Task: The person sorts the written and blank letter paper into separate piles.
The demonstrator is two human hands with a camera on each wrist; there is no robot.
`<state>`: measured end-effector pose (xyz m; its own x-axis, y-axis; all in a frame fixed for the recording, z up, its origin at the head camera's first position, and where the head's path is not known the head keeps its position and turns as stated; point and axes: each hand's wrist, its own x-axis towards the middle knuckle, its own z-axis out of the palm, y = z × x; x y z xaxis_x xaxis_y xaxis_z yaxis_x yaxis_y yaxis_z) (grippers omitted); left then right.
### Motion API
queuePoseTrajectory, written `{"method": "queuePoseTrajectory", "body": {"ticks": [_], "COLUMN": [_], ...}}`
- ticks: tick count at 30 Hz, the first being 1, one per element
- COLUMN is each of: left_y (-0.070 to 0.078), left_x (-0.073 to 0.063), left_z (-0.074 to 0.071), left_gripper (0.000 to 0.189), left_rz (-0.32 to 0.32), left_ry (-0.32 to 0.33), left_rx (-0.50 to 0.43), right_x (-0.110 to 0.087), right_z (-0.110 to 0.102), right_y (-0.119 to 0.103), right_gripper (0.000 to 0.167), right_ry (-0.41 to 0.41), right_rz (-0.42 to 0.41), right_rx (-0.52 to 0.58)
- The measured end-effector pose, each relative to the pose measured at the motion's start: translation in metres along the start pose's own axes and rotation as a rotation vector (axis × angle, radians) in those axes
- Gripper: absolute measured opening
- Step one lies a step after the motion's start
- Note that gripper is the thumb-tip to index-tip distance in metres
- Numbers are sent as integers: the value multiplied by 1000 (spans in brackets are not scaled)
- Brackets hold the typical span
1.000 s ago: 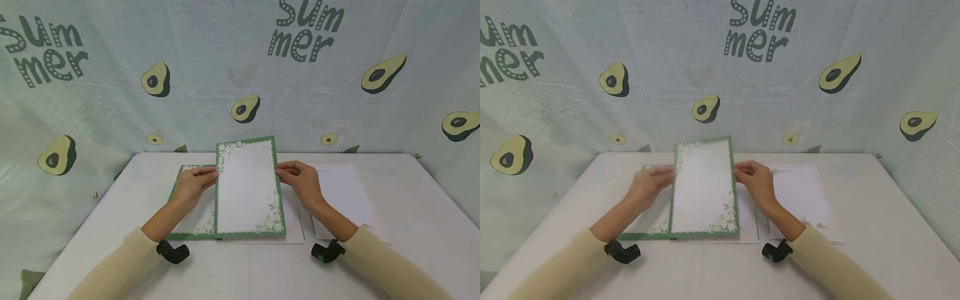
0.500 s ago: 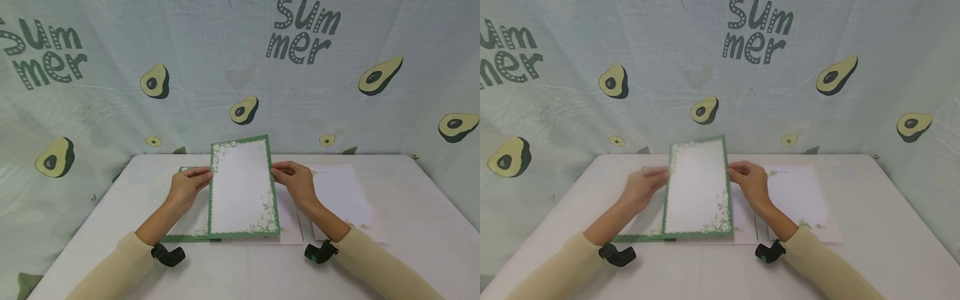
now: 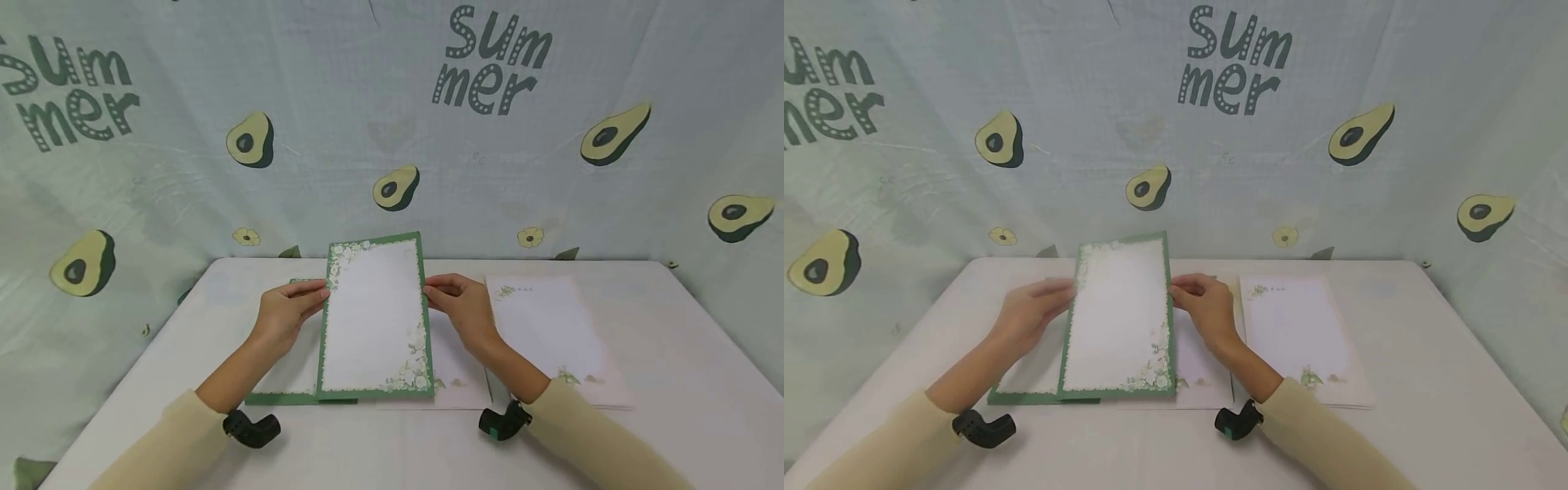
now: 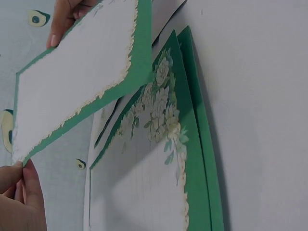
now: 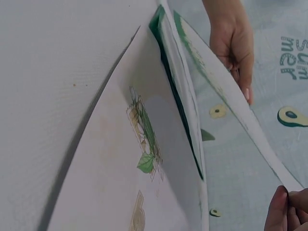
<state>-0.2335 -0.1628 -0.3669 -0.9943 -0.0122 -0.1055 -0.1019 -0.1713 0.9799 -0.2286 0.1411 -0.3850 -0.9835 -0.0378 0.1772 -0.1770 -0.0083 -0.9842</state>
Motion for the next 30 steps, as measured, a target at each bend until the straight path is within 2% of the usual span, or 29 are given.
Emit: {"method": "queuePoseTrajectory", "body": {"ticks": [4,9,16,20,30], "left_y": [2,5,12,15,14], "left_x": [-1,-2,-8,-8,-7], "left_z": [-7,-13,-24,-28,-45], "left_gripper": [32,31,28,29,29], "left_rz": [2,19,24,29,23], "left_ry": [-3,-20,-6,-15,-11], "left_rx": [20,27,56,61,115], "right_x": [-1,1,2,2,2], "right_z": [6,13,26,31,45], "right_y": [1,0,2,2,4], "right_gripper": [21,20,21,18,18], "right_ry": [-21,-7,-22,-12,-13], "right_rz": [19,25,78,73,99], "right_rx": [29,51,107,129,177]}}
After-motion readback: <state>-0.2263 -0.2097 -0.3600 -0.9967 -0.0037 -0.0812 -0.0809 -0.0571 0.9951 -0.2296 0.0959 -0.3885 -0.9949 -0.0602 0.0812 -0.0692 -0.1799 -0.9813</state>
